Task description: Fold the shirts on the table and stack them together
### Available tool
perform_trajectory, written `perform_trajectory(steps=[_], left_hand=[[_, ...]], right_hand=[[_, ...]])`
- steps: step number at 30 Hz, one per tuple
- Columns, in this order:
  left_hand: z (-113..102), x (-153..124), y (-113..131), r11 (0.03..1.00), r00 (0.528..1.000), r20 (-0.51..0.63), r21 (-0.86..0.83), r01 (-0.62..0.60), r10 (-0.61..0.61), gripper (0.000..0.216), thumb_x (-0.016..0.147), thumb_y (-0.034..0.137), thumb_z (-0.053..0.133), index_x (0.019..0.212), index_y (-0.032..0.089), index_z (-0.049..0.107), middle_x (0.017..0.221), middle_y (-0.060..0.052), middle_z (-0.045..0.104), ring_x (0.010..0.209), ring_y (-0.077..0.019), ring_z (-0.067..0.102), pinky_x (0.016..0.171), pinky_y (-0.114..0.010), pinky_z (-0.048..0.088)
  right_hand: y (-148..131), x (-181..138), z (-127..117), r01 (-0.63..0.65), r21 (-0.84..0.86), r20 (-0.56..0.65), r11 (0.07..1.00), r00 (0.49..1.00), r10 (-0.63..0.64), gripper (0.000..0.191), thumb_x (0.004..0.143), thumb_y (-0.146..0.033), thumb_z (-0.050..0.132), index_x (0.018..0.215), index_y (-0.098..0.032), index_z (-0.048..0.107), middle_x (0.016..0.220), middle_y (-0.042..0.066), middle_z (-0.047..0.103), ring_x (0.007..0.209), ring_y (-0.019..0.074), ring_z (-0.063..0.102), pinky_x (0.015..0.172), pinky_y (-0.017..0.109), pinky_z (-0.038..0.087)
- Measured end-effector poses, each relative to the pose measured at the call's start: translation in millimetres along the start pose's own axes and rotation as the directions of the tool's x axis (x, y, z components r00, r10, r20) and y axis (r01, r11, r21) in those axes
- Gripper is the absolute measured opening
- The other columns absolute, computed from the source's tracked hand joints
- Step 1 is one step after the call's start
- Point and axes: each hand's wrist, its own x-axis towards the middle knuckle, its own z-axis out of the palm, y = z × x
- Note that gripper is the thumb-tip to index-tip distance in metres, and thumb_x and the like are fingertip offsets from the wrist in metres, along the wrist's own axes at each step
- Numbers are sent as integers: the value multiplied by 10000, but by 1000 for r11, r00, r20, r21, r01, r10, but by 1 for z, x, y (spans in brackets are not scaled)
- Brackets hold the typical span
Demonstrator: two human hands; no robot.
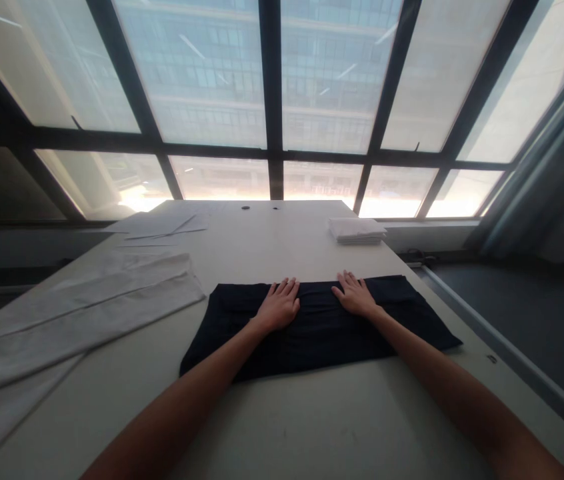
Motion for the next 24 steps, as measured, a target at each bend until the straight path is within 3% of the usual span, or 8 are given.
perform_trajectory(steps=[7, 12, 16, 20, 24], left_hand=[[-3, -1, 2, 1000, 1000, -1, 1, 3, -3, 592, 1020, 368, 281, 1566, 143, 313, 1643, -97, 241, 1526, -270, 184, 1220, -517, 157], [-3, 0, 2, 1000, 1000, 1, -15, 11, -11, 595, 1020, 377, 288, 1564, 138, 320, 1641, -98, 245, 1526, -268, 184, 1222, -515, 155], [-3, 0, 3, 999, 1000, -7, -42, 23, -23, 594, 1028, 416, 296, 1562, 158, 331, 1637, -91, 261, 1524, -262, 190, 1224, -506, 159], [-7, -2, 2, 997, 1000, -11, -78, -1, 0, 625, 1028, 530, 296, 1559, 205, 352, 1635, -80, 276, 1526, -277, 180, 1221, -529, 154], [-12, -3, 1, 993, 998, 6, -103, -55, 56, 637, 997, 639, 331, 1547, 321, 372, 1644, -47, 260, 1528, -312, 157, 1205, -581, 141]], right_hand=[[107, -4, -19, -314, -84, -36, 946, 949, 312, 734, 1008, -575, 190, 1608, -152, 190, 1678, 116, 98, 1541, 249, 58, 1218, 523, 78], [146, -11, -23, -455, -76, -126, 887, 887, 444, 732, 1006, -548, 184, 1598, -120, 223, 1669, 140, 144, 1536, 277, 97, 1212, 533, 116], [150, -15, -21, -449, -74, -242, 891, 874, 420, 687, 1011, -483, 220, 1570, -91, 293, 1630, 176, 265, 1518, 296, 169, 1199, 538, 158], [136, -18, -23, -415, -87, -339, 905, 867, 365, 635, 1010, -410, 278, 1539, -64, 344, 1613, 208, 287, 1515, 324, 163, 1184, 579, 152], [91, -24, -24, -120, -61, -295, 991, 951, 97, 583, 993, -364, 381, 1516, -107, 403, 1617, 180, 296, 1514, 294, 188, 1199, 532, 158]])
